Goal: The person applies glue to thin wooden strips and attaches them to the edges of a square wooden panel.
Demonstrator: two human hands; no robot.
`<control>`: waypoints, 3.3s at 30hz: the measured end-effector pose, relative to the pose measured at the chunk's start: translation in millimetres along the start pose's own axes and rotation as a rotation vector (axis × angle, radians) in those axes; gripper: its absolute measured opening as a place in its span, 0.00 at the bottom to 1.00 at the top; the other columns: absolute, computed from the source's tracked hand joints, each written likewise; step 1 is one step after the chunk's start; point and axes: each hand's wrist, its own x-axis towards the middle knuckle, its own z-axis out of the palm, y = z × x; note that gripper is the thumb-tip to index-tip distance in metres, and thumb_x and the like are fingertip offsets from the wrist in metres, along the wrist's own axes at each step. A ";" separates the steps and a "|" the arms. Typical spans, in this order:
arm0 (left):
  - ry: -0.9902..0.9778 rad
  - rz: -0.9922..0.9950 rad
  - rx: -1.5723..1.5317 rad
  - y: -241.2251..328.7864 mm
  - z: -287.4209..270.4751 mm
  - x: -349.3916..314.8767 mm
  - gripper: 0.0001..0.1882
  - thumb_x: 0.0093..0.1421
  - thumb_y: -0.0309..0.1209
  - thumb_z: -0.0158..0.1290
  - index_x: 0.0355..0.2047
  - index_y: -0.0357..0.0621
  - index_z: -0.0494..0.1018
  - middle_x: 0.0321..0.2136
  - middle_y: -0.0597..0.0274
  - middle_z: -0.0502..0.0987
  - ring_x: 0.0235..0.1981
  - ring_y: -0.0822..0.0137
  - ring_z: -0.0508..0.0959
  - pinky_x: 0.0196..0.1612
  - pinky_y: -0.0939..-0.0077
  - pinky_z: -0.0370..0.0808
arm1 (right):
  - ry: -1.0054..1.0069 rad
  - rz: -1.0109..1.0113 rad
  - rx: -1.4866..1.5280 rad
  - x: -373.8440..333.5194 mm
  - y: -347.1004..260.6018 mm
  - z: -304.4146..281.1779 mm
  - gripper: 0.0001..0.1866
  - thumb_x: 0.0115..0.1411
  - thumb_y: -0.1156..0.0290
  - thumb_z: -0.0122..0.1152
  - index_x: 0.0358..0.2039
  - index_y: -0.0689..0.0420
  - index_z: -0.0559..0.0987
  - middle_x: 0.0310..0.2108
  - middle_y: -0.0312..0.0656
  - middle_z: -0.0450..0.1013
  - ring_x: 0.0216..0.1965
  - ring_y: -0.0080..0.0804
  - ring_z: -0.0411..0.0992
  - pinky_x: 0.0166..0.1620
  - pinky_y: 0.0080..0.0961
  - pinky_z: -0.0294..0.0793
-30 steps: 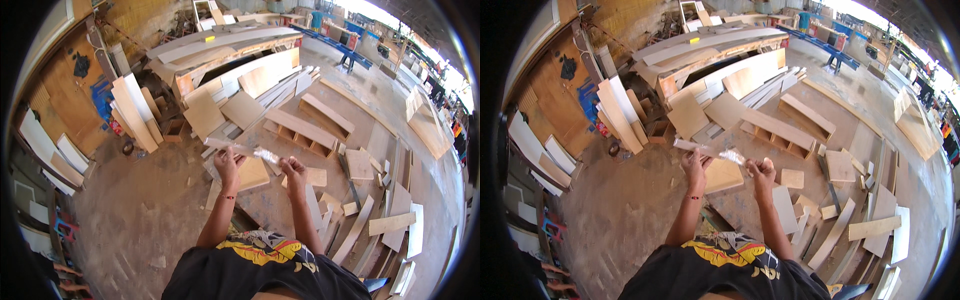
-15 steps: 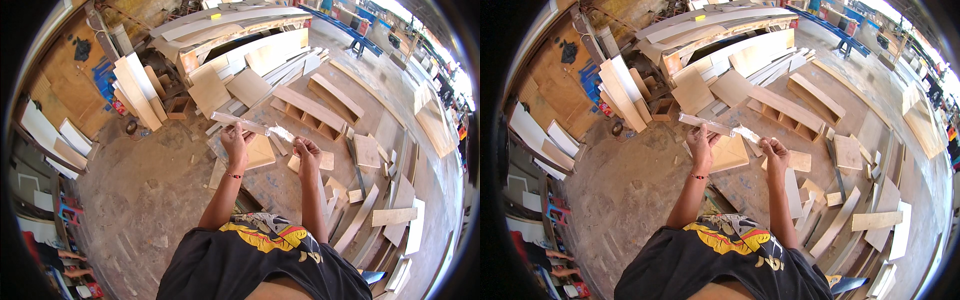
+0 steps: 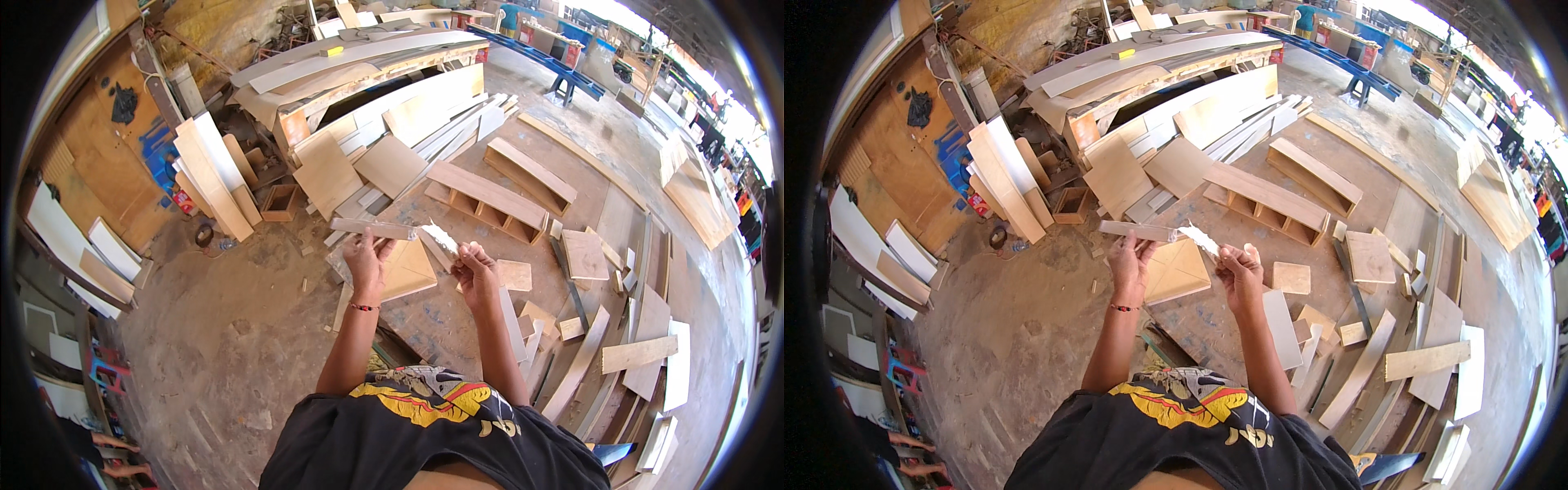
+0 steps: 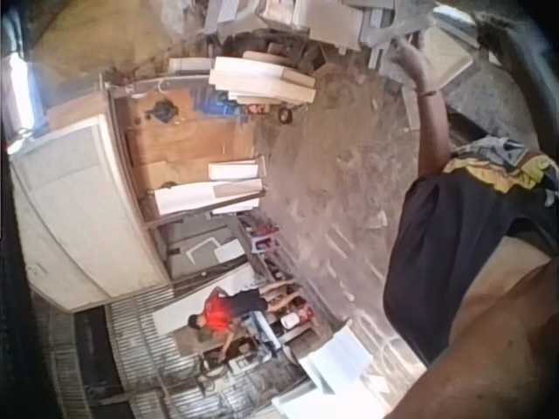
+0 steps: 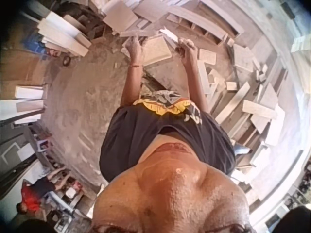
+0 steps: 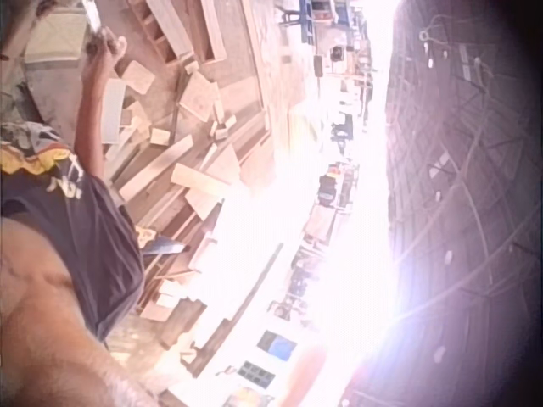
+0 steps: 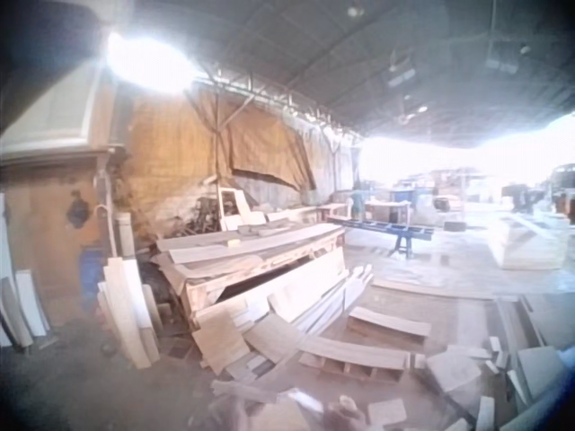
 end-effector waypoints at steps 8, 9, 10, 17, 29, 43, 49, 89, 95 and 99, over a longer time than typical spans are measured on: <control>-0.081 -0.291 -0.219 -18.6 1.7 -8.1 0.12 0.61 0.27 0.37 0.36 0.26 0.64 0.34 0.47 0.72 0.34 0.60 0.76 0.38 0.72 0.78 | -0.036 0.004 0.059 -5.3 1.9 21.2 0.11 0.51 0.77 0.58 0.36 0.60 0.73 0.27 0.35 0.72 0.27 0.21 0.68 0.32 0.19 0.69; -0.095 -0.323 -0.238 -20.4 0.5 -7.8 0.13 0.62 0.27 0.37 0.38 0.26 0.64 0.35 0.47 0.72 0.35 0.60 0.76 0.39 0.73 0.78 | -0.010 -0.022 0.045 -4.8 1.6 20.1 0.11 0.51 0.77 0.58 0.37 0.59 0.74 0.26 0.34 0.71 0.27 0.20 0.68 0.33 0.19 0.69; -0.109 -0.354 -0.257 -21.2 -0.3 -7.6 0.13 0.62 0.28 0.36 0.39 0.27 0.63 0.36 0.47 0.72 0.37 0.61 0.76 0.39 0.74 0.78 | 0.015 -0.047 0.031 -4.1 0.9 20.1 0.11 0.51 0.77 0.58 0.37 0.58 0.74 0.25 0.33 0.71 0.27 0.20 0.68 0.33 0.19 0.68; -0.140 -0.452 -0.344 -24.1 8.9 -6.6 0.12 0.61 0.26 0.39 0.39 0.27 0.64 0.37 0.47 0.71 0.37 0.61 0.75 0.40 0.76 0.78 | 0.069 -0.334 -0.202 3.7 4.0 22.1 0.11 0.47 0.79 0.62 0.34 0.60 0.77 0.31 0.35 0.73 0.32 0.18 0.69 0.37 0.16 0.69; -0.121 -0.422 -0.342 -30.7 19.6 -10.2 0.11 0.60 0.25 0.38 0.34 0.24 0.64 0.32 0.47 0.72 0.31 0.61 0.77 0.37 0.75 0.79 | 0.165 -0.523 -0.388 5.5 7.5 23.4 0.07 0.47 0.81 0.60 0.29 0.59 0.78 0.23 0.32 0.70 0.30 0.18 0.66 0.37 0.14 0.67; -0.071 -0.395 -0.331 -47.0 1.4 8.7 0.11 0.61 0.25 0.38 0.35 0.25 0.65 0.31 0.48 0.72 0.34 0.60 0.76 0.40 0.74 0.78 | 0.230 -0.520 -0.687 -9.6 18.4 18.9 0.04 0.48 0.80 0.59 0.27 0.61 0.77 0.24 0.33 0.73 0.29 0.18 0.67 0.37 0.17 0.67; -0.057 -0.290 -0.149 -19.8 16.2 -3.1 0.12 0.60 0.26 0.39 0.35 0.27 0.65 0.30 0.52 0.73 0.29 0.62 0.76 0.35 0.74 0.79 | 0.134 -0.658 -0.606 7.4 17.3 19.1 0.04 0.53 0.78 0.55 0.30 0.61 0.70 0.26 0.38 0.71 0.30 0.18 0.67 0.34 0.13 0.65; 0.007 0.198 0.164 7.1 40.8 -9.7 0.11 0.60 0.30 0.41 0.37 0.35 0.57 0.32 0.51 0.71 0.30 0.60 0.77 0.30 0.70 0.79 | 0.308 -0.687 -0.740 -0.1 3.4 3.8 0.06 0.57 0.71 0.52 0.30 0.59 0.75 0.23 0.37 0.73 0.22 0.21 0.66 0.26 0.18 0.65; 0.017 0.216 0.179 8.1 40.7 -11.1 0.12 0.60 0.31 0.42 0.39 0.37 0.55 0.34 0.51 0.70 0.30 0.60 0.76 0.30 0.70 0.78 | 0.273 -0.625 -0.734 -1.8 2.1 1.2 0.07 0.58 0.71 0.50 0.30 0.62 0.73 0.24 0.37 0.71 0.22 0.16 0.63 0.26 0.12 0.64; -0.016 0.211 0.177 13.4 42.6 -14.8 0.14 0.60 0.29 0.42 0.40 0.35 0.52 0.36 0.47 0.66 0.32 0.57 0.76 0.32 0.67 0.79 | 0.270 -0.594 -0.716 -5.1 -2.6 6.5 0.08 0.58 0.71 0.50 0.31 0.63 0.73 0.24 0.37 0.71 0.21 0.16 0.63 0.26 0.12 0.64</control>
